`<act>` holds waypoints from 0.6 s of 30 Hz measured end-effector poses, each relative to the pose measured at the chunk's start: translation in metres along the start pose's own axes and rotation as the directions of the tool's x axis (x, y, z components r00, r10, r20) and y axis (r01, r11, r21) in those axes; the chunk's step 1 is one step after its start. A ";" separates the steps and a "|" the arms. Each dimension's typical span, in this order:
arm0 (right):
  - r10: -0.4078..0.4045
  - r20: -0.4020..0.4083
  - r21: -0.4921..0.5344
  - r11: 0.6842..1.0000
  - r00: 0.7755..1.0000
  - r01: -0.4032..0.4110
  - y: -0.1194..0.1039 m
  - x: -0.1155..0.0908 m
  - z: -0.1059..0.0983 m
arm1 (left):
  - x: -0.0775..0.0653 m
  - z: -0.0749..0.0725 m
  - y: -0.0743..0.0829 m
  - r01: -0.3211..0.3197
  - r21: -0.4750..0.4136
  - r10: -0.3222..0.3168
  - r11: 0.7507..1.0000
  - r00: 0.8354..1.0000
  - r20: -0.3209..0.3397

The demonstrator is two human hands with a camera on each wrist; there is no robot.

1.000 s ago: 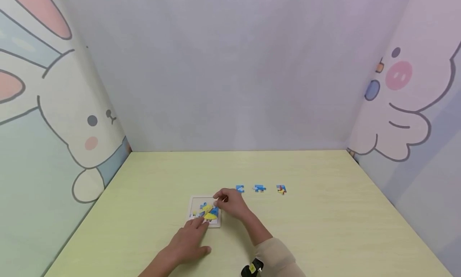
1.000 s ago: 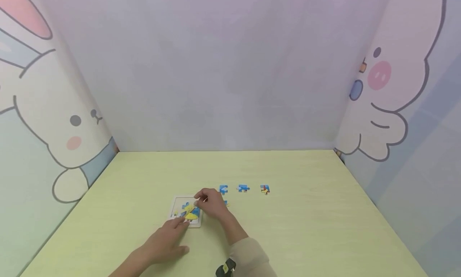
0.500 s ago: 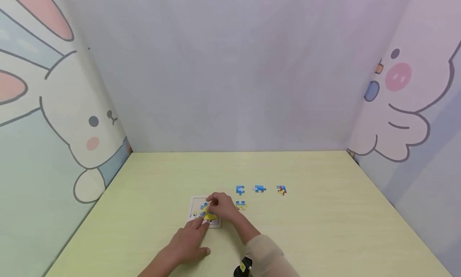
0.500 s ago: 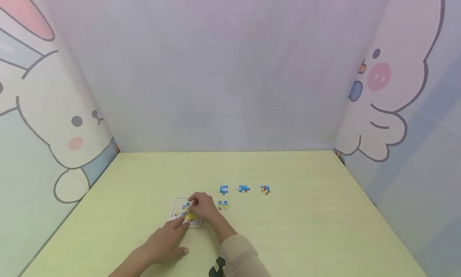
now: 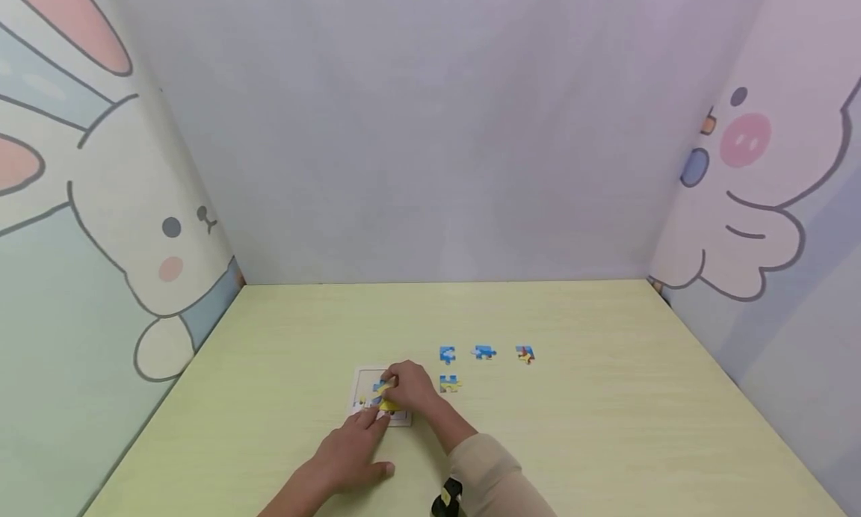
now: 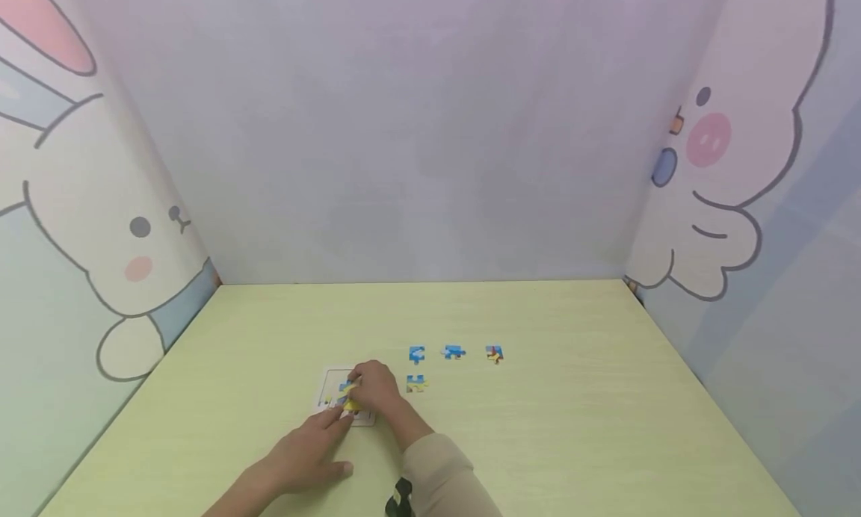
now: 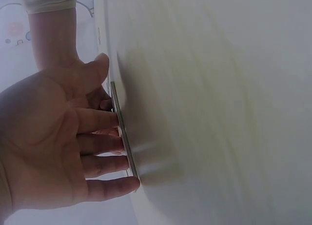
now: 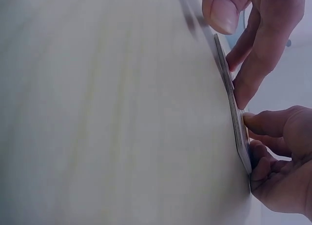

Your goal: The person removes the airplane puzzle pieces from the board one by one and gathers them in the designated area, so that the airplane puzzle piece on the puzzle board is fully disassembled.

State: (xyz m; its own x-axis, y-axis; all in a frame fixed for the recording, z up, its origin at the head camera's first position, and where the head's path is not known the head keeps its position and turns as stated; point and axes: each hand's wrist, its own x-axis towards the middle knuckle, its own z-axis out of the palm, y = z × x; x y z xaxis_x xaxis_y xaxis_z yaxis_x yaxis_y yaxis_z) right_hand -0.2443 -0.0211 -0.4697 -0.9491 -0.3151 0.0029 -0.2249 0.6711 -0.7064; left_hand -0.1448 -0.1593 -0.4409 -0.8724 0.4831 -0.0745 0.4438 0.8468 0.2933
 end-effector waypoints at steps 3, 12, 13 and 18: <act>0.000 0.003 -0.005 1.000 1.000 0.000 0.001 0.000 0.001 | 0.000 0.000 0.001 -0.002 0.008 0.002 1.000 1.000 -0.007; 0.027 0.004 0.004 1.000 1.000 -0.027 -0.006 -0.004 -0.001 | 0.000 -0.002 0.003 0.015 0.000 -0.015 1.000 1.000 0.014; 0.031 0.003 0.005 0.999 1.000 -0.031 -0.007 -0.004 -0.001 | 0.000 -0.002 0.004 0.015 0.002 -0.015 1.000 1.000 0.012; 0.039 -0.006 0.019 0.999 0.999 -0.039 -0.008 -0.006 -0.001 | 0.001 -0.002 0.003 0.015 0.014 -0.016 1.000 1.000 0.012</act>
State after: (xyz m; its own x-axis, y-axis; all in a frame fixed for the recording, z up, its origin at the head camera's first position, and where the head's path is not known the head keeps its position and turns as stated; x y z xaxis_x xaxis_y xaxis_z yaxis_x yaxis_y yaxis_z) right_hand -0.2372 -0.0244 -0.4634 -0.9583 -0.2850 -0.0204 -0.1838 0.6698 -0.7195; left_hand -0.1443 -0.1563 -0.4381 -0.8767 0.4725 -0.0904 0.4332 0.8571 0.2787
